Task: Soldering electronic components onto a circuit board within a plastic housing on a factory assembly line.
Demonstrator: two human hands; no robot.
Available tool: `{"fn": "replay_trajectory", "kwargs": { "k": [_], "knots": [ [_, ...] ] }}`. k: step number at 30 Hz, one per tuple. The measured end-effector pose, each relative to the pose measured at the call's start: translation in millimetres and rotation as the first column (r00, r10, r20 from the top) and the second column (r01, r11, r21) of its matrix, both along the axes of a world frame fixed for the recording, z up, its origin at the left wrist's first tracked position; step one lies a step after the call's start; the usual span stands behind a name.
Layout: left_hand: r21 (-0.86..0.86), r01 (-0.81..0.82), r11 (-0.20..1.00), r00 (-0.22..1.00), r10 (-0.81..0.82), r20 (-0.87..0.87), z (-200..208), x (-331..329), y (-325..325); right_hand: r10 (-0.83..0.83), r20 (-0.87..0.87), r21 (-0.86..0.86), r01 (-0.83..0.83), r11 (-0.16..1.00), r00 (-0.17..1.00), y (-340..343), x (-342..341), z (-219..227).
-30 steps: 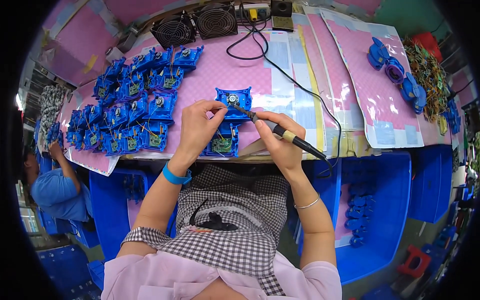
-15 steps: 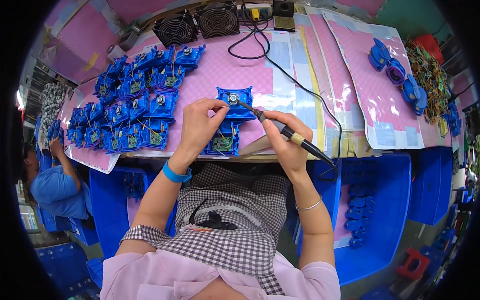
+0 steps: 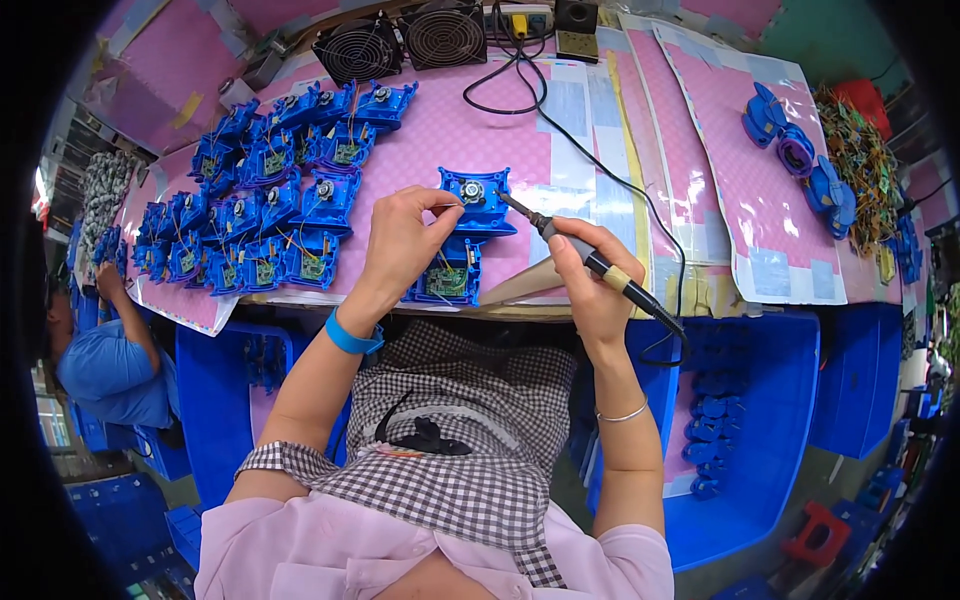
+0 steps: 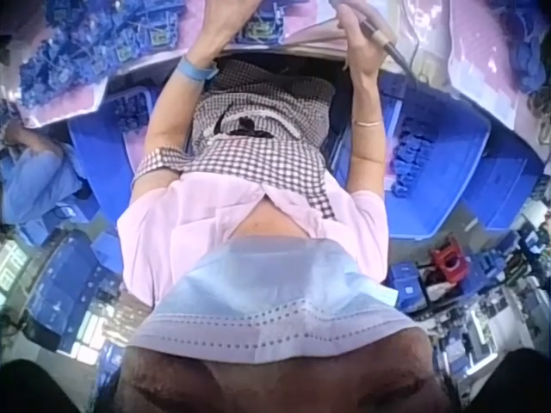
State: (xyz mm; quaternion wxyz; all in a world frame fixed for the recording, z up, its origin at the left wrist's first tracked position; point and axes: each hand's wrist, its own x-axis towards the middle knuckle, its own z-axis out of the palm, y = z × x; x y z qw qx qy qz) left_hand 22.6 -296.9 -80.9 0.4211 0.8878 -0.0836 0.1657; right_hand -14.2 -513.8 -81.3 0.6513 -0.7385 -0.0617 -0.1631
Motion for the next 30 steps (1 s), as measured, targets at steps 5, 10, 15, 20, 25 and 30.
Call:
{"fn": "replay_trajectory", "kwargs": {
  "k": [5, 10, 15, 20, 25, 30],
  "knots": [
    [-0.014, 0.004, 1.000, 1.000, -0.004, 0.023, -2, 1, 2, -0.026, 0.001, 0.011, 0.026, 1.000, 1.000, 2, 0, 3],
    [0.051, -0.051, 0.997, 0.971, 0.038, 0.236, 15, -24, 3, -0.185, 0.099, 0.127, 0.171, 0.977, 0.978, -7, 4, 0],
    [0.382, 0.130, 0.915, 0.988, -0.089, -0.124, 18, -27, -25, -0.174, 0.113, 0.372, 0.121, 0.920, 0.978, -33, 17, 6],
    [0.565, 0.145, 0.813, 0.989, -0.116, -0.086, 15, -12, -40, -0.084, 0.155, 0.406, 0.014, 0.914, 0.984, -25, 26, 23],
    [0.361, 0.021, 0.933, 0.998, -0.041, 0.048, 46, -48, 6, -0.142, 0.165, 0.436, 0.057, 0.898, 0.976, -28, 25, 26],
    [0.219, -0.163, 0.962, 0.950, 0.093, 0.298, 95, -86, 114, -0.220, 0.169, 0.458, 0.121, 0.881, 0.961, -36, 28, 34]
  ]
}}
